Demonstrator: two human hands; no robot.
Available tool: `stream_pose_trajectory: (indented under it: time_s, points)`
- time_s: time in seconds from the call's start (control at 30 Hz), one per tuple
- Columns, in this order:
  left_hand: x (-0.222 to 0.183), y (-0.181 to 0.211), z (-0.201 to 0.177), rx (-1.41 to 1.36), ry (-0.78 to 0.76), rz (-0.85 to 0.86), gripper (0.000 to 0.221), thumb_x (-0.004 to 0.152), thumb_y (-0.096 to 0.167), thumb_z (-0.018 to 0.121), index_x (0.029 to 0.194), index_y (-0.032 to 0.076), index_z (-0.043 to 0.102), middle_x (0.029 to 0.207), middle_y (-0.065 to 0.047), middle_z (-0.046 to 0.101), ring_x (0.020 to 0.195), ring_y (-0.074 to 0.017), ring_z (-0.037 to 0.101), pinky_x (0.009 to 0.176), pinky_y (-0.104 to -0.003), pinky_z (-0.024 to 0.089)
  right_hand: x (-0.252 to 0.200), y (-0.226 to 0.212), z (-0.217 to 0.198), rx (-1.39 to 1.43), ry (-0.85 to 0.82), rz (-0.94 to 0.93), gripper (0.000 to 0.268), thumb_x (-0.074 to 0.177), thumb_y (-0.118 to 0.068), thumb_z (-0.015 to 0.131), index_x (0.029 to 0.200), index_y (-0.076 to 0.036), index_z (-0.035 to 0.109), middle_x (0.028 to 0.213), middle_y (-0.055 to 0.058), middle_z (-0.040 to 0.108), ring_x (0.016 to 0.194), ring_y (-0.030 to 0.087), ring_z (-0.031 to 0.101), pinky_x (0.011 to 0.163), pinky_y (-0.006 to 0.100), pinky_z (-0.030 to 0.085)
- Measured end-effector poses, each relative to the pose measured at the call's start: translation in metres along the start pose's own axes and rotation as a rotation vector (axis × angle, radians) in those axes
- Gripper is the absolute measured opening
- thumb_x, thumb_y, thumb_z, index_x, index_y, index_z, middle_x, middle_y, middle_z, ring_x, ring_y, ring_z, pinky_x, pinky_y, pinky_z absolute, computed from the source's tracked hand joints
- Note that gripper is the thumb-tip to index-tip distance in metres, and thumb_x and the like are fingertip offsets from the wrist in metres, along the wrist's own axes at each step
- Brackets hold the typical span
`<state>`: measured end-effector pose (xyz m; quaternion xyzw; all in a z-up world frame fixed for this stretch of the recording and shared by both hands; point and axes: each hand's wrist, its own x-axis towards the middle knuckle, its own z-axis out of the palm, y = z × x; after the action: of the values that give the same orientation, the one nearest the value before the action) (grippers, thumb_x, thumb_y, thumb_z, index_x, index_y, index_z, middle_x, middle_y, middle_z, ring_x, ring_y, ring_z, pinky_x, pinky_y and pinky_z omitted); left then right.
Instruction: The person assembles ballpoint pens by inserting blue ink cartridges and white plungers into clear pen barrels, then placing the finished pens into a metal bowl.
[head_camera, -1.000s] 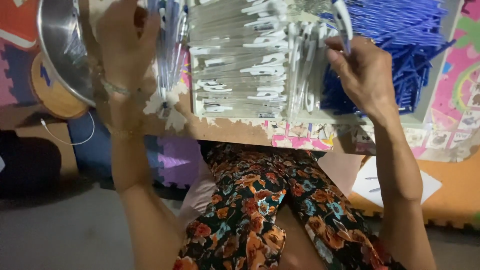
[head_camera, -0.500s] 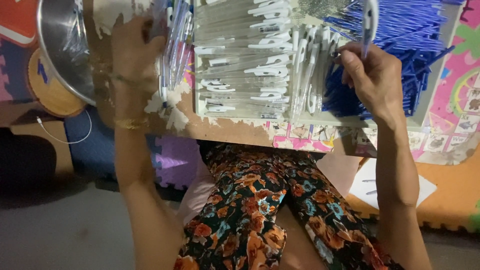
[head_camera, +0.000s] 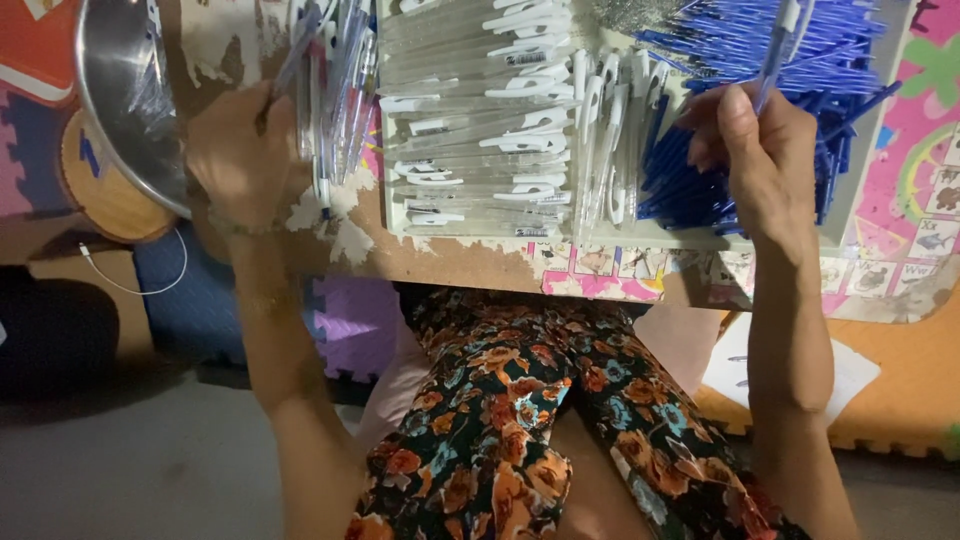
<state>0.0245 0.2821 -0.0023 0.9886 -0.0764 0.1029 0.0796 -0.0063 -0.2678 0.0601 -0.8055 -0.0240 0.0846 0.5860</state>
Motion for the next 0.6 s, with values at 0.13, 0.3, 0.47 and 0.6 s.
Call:
stream_pose_trajectory:
  time_s: [0.13,0.3,0.47,0.6]
  points:
    - [-0.004,0.07,-0.045,-0.451,0.089,0.027,0.018,0.124,0.005,0.067,0.123,-0.007,0.08,0.092,-0.016,0.076,0.071,-0.0188,0.071,0.055,-0.025,0.054,0.006,-0.018,0.021,0.093,0.03,-0.03,0.055,0.126,-0.045,0.046,0.14,0.005,0.063,0.121,0.019,0.074,0.084,0.019,0.067,0.074,0.03,0.058]
    - [-0.011,0.156,-0.043,-1.32,-0.22,0.154,0.035,0.123,0.024,0.068,0.156,0.036,0.063,0.159,-0.003,0.067,0.055,0.0064,0.048,0.042,-0.01,0.032,0.027,-0.038,0.058,0.342,-0.075,-0.193,0.062,0.124,-0.037,0.048,0.159,0.014,0.047,0.136,0.031,0.068,0.085,0.026,0.071,0.067,0.029,0.061]
    - [-0.012,0.211,0.01,-0.977,-0.47,0.258,0.043,0.118,0.033,0.06,0.152,0.007,0.066,0.081,-0.001,0.078,0.042,-0.0027,0.039,0.034,-0.02,0.031,0.034,-0.046,0.056,0.509,-0.051,-0.27,0.025,0.129,-0.03,0.053,0.141,-0.008,0.06,0.116,0.012,0.072,0.075,0.012,0.065,0.063,0.021,0.055]
    - [0.009,0.249,0.002,-1.09,-0.381,0.313,0.048,0.114,0.024,0.076,0.155,0.008,0.058,0.127,-0.017,0.085,0.07,-0.0085,0.082,0.056,-0.018,0.069,0.024,-0.053,0.061,0.346,-0.045,-0.27,0.026,0.128,-0.028,0.051,0.122,-0.003,0.057,0.105,0.014,0.069,0.06,0.015,0.057,0.046,0.024,0.045]
